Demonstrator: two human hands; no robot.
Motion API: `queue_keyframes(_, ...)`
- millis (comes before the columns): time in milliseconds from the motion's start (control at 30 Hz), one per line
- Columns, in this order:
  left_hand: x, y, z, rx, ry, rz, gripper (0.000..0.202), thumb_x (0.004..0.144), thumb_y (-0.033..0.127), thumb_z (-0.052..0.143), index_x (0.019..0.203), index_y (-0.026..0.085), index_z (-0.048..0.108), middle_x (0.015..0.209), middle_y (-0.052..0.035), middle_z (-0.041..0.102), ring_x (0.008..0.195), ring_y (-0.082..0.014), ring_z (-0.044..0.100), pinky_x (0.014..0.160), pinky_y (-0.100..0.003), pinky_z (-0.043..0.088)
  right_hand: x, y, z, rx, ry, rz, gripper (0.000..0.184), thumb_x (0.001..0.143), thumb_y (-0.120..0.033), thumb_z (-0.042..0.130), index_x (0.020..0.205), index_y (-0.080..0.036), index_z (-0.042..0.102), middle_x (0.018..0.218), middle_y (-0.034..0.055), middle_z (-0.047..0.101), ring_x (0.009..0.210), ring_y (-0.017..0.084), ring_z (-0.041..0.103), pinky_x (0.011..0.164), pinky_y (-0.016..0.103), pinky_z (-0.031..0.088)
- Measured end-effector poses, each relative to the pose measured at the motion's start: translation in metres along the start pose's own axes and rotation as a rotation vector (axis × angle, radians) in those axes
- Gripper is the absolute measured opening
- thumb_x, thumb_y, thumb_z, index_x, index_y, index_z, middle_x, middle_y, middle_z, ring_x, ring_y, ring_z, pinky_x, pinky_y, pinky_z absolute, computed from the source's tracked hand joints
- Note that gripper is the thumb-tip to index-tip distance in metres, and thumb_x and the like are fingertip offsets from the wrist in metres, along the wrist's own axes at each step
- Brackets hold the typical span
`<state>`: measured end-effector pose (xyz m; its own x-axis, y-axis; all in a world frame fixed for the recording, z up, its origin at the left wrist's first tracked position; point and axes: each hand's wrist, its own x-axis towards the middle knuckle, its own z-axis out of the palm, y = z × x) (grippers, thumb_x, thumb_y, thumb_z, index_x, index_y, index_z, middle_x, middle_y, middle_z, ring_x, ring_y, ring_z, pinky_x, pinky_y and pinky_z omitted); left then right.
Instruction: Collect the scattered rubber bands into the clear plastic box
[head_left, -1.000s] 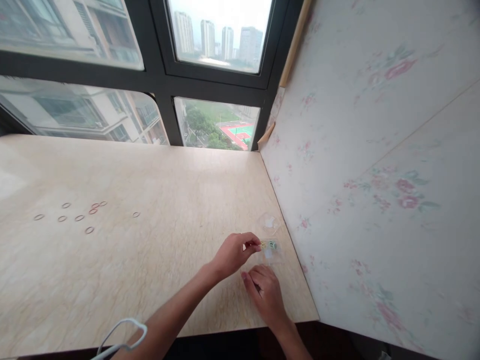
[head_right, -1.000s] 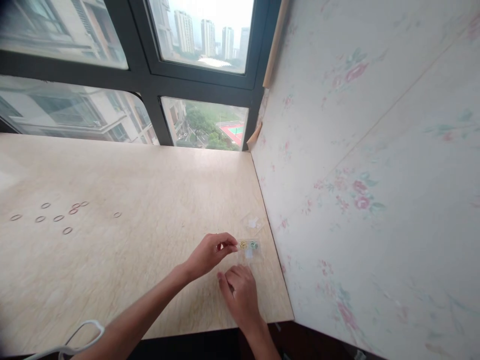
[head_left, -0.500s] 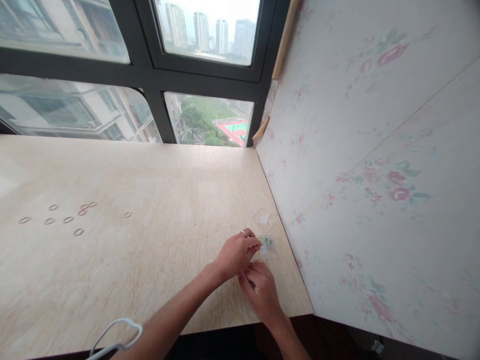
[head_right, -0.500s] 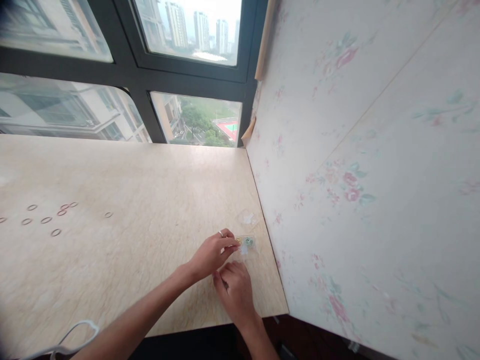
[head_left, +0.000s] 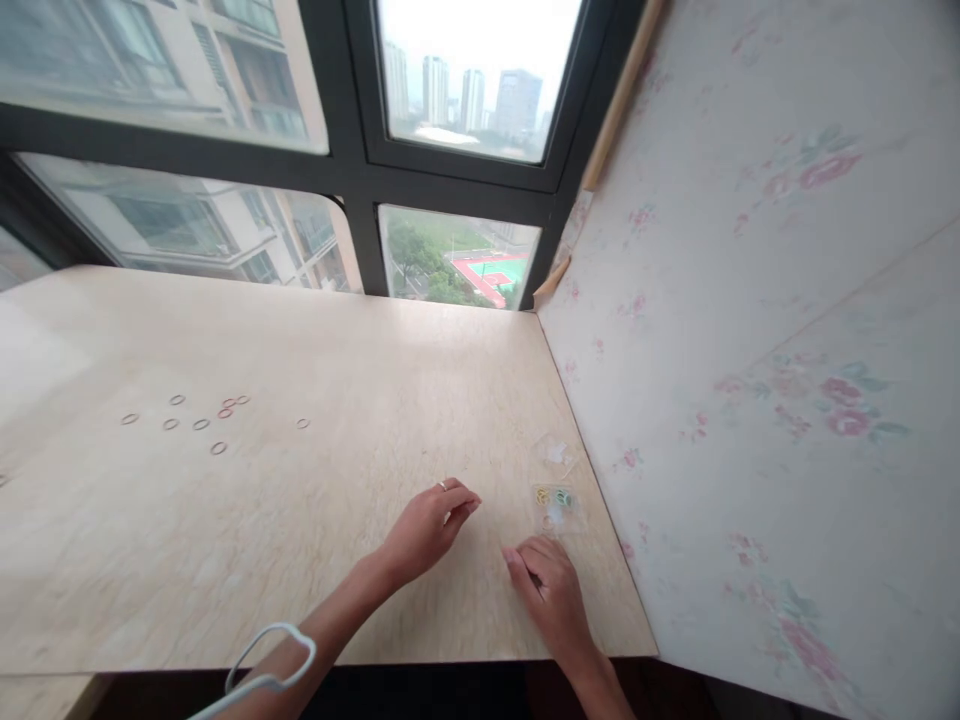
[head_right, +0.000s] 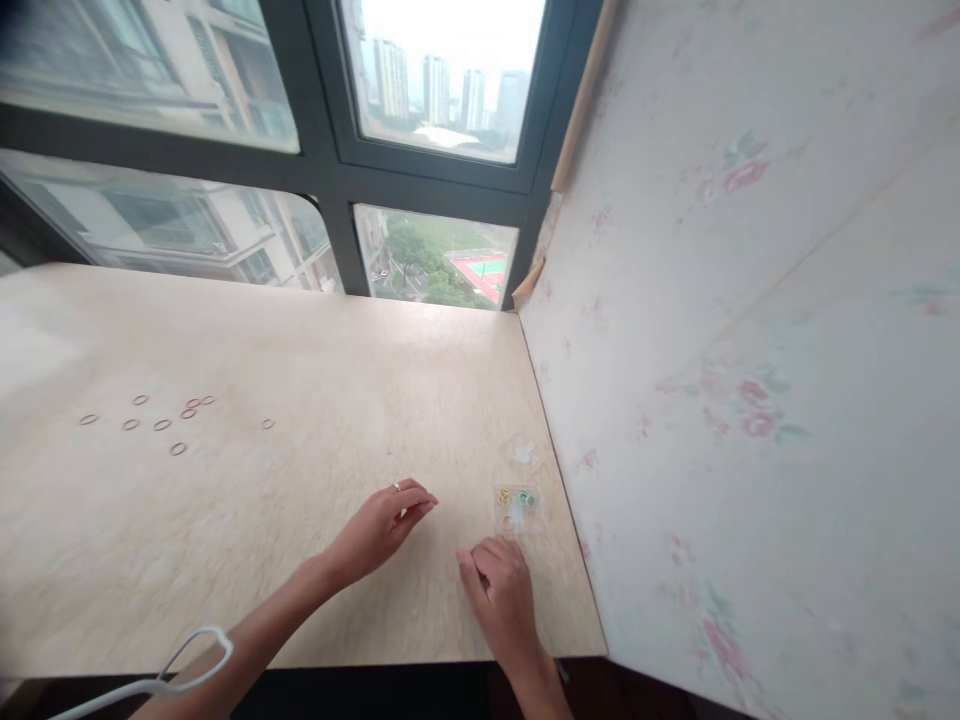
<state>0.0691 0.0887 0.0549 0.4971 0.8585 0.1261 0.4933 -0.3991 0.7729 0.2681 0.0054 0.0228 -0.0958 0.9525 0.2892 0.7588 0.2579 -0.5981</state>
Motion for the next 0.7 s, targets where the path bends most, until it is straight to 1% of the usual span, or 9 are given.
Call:
queue_keyframes(100,-0.032,-0.015,-0.022,0.046,0.012,-0.100,0.024,0.095,0.025,0.042,0.083,0.018,0.062,0.079,-0.0029,0.066,0.075,-0.0167,0.059,0.068,-0.028,0.044,0.000,-0.003,0.001,0.069,-0.048,0.019,0.042,0.097,-0.033,0.042,0.057,-0.020,0.044,0.057,-0.0011,0.050,0.059,0.014,0.050,0.064,0.028,0.036)
queue_keyframes(200,-0.063,-0.027,-0.041,0.071,0.017,-0.172,0.030,0.097,0.027,0.038,0.076,0.018,0.058,0.075,-0.0027,0.065,0.072,-0.0167,0.058,0.067,-0.027,0.041,0.011,-0.018,0.006,0.225,-0.158,0.039,0.042,0.097,-0.035,0.040,0.059,-0.020,0.048,0.059,-0.0013,0.051,0.058,0.013,0.053,0.058,0.025,0.038)
queue_keyframes(300,-0.089,-0.035,-0.057,0.114,0.026,-0.205,0.033,0.098,0.029,0.036,0.072,0.018,0.054,0.072,-0.0025,0.063,0.069,-0.0163,0.057,0.064,-0.026,0.039,0.035,-0.047,0.015,0.319,-0.267,-0.031,0.039,0.097,-0.037,0.042,0.063,-0.020,0.053,0.063,-0.0005,0.055,0.061,0.014,0.056,0.059,0.024,0.040)
queue_keyframes(400,-0.112,-0.043,-0.069,0.190,0.059,-0.201,0.037,0.099,0.033,0.034,0.069,0.018,0.050,0.067,-0.0017,0.059,0.063,-0.0154,0.053,0.060,-0.026,0.034,0.072,-0.086,0.031,0.358,-0.348,-0.134,0.037,0.096,-0.037,0.043,0.067,-0.020,0.057,0.066,0.0004,0.058,0.065,0.014,0.057,0.063,0.025,0.042)
queue_keyframes(467,-0.125,-0.050,-0.072,0.222,0.104,-0.175,0.038,0.099,0.033,0.033,0.066,0.019,0.047,0.064,-0.0013,0.057,0.060,-0.0146,0.050,0.058,-0.027,0.031,0.103,-0.111,0.048,0.383,-0.379,-0.197,0.036,0.096,-0.037,0.042,0.069,-0.020,0.059,0.067,0.0007,0.059,0.066,0.014,0.057,0.064,0.025,0.043)
queue_keyframes(533,-0.137,-0.057,-0.071,0.215,0.147,-0.117,0.040,0.098,0.030,0.033,0.061,0.018,0.043,0.060,-0.0009,0.054,0.058,-0.0137,0.047,0.058,-0.028,0.030,0.135,-0.136,0.072,0.406,-0.392,-0.240,0.036,0.096,-0.037,0.040,0.072,-0.019,0.060,0.068,0.0009,0.059,0.065,0.014,0.057,0.064,0.026,0.044)
queue_keyframes(633,-0.148,-0.068,-0.063,0.183,0.196,0.005,0.047,0.097,0.031,0.035,0.053,0.018,0.037,0.052,0.0002,0.049,0.056,-0.0129,0.043,0.061,-0.029,0.030,0.184,-0.169,0.118,0.383,-0.440,-0.299,0.032,0.095,-0.030,0.038,0.082,-0.018,0.064,0.073,0.0021,0.064,0.066,0.014,0.060,0.066,0.026,0.047)
queue_keyframes(667,-0.150,-0.071,-0.059,0.171,0.208,0.040,0.049,0.097,0.032,0.036,0.051,0.017,0.036,0.049,0.0006,0.047,0.054,-0.0125,0.041,0.062,-0.030,0.031,0.199,-0.179,0.136,0.340,-0.473,-0.327,0.032,0.095,-0.026,0.034,0.090,-0.017,0.064,0.081,0.0038,0.067,0.066,0.013,0.061,0.065,0.025,0.048)
queue_keyframes(700,-0.152,-0.075,-0.055,0.159,0.219,0.067,0.051,0.096,0.034,0.037,0.049,0.017,0.036,0.046,0.0011,0.045,0.052,-0.0120,0.039,0.063,-0.030,0.031,0.214,-0.189,0.154,0.247,-0.512,-0.370,0.035,0.095,-0.022,0.030,0.098,-0.017,0.064,0.087,0.0045,0.068,0.068,0.012,0.063,0.066,0.025,0.049)
